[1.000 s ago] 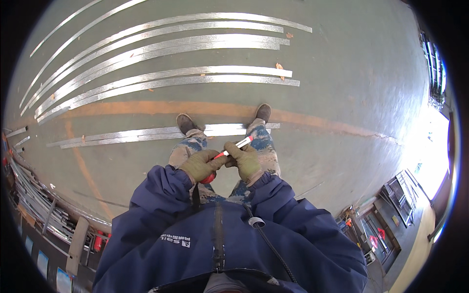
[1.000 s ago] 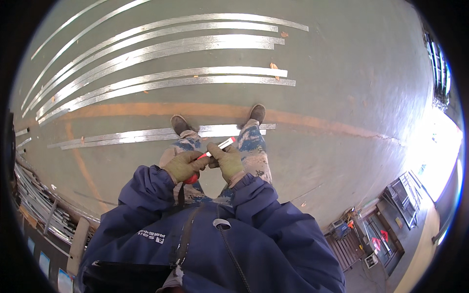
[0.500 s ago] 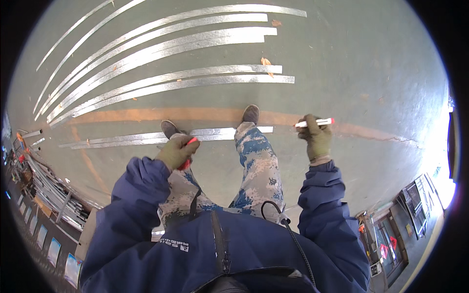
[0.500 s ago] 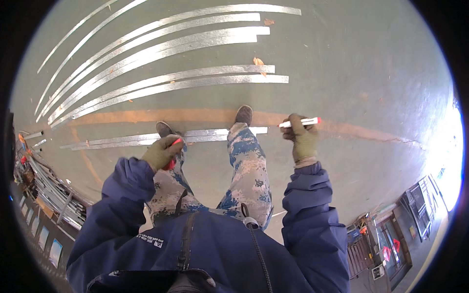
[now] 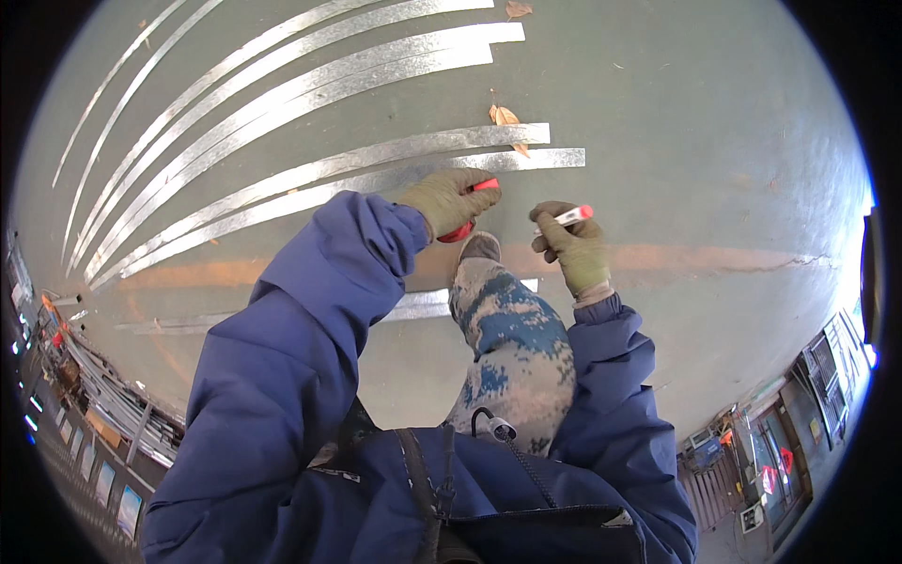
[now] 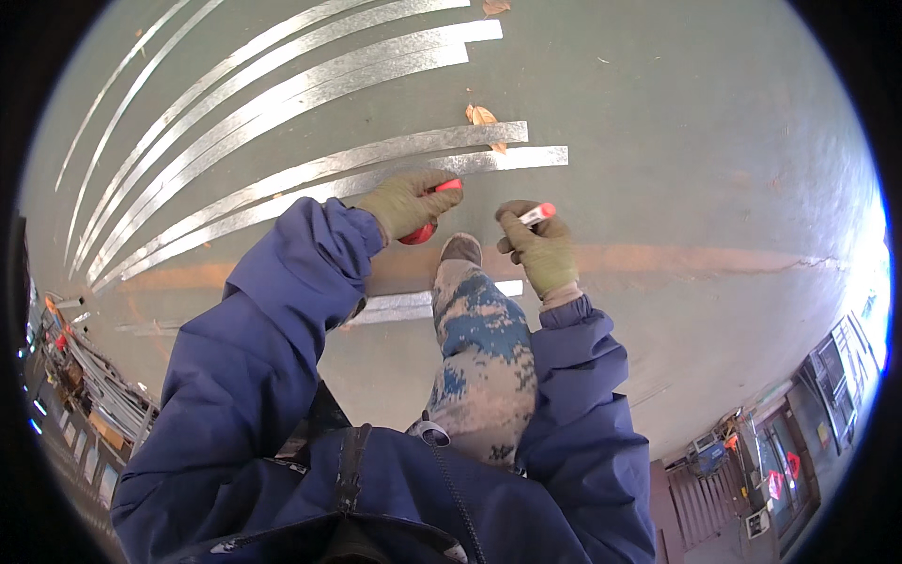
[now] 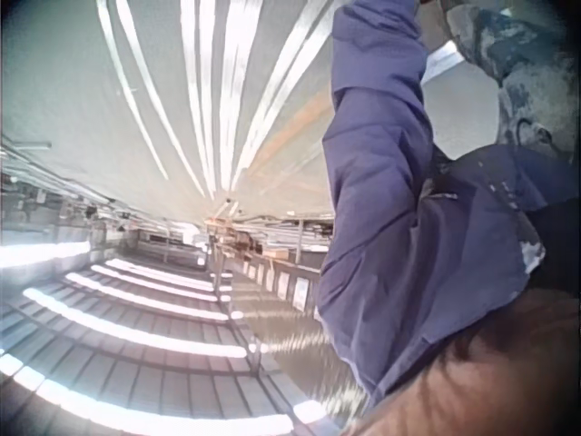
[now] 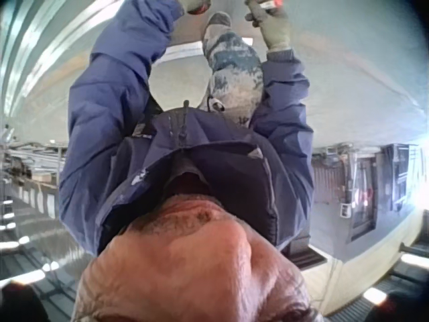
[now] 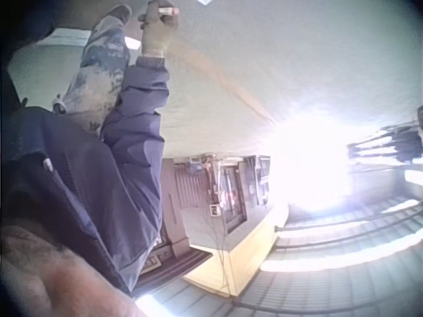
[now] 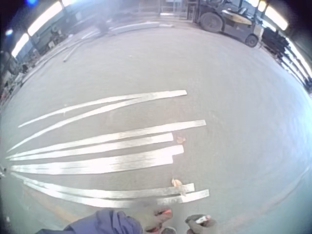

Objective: The person measures and marks multiple metal bars with a red marker and tape measure, then cuts one bar using a chop saw. The person continues to measure and mark additional bars on the floor.

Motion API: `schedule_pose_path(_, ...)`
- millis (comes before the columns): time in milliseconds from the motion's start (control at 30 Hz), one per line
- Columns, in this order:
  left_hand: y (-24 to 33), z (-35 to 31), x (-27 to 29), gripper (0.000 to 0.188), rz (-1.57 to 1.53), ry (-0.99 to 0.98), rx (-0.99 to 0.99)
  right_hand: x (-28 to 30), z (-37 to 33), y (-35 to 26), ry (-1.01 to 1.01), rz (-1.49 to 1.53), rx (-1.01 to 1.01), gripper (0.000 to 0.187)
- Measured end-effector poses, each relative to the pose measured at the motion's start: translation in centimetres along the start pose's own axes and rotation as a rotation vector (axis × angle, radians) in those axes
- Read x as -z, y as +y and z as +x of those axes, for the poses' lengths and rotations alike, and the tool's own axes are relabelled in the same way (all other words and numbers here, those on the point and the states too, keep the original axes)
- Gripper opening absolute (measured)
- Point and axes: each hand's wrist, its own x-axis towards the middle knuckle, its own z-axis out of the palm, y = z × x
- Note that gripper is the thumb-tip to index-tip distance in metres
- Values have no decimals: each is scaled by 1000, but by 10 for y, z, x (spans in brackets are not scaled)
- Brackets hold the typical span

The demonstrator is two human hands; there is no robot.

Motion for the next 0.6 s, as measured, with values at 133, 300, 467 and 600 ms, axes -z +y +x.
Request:
schedule_pose_path(133, -56, 59, -21, 43, 337, -18, -152, -5, 62, 25, -32, -42, -7, 20)
schedule_pose_path(300, -95, 111, -35, 49, 510, 69, -219, 11, 126, 21, -3, -46, 149, 20)
schedule_pose_path(467, -106, 105, -22, 62, 418, 153, -229, 3, 144, 17, 29, -18, 213, 24)
schedule_pose_path(600, -95, 96, -3, 64, -178, 69, -38, -13, 134, 22, -210, -157, 75, 28)
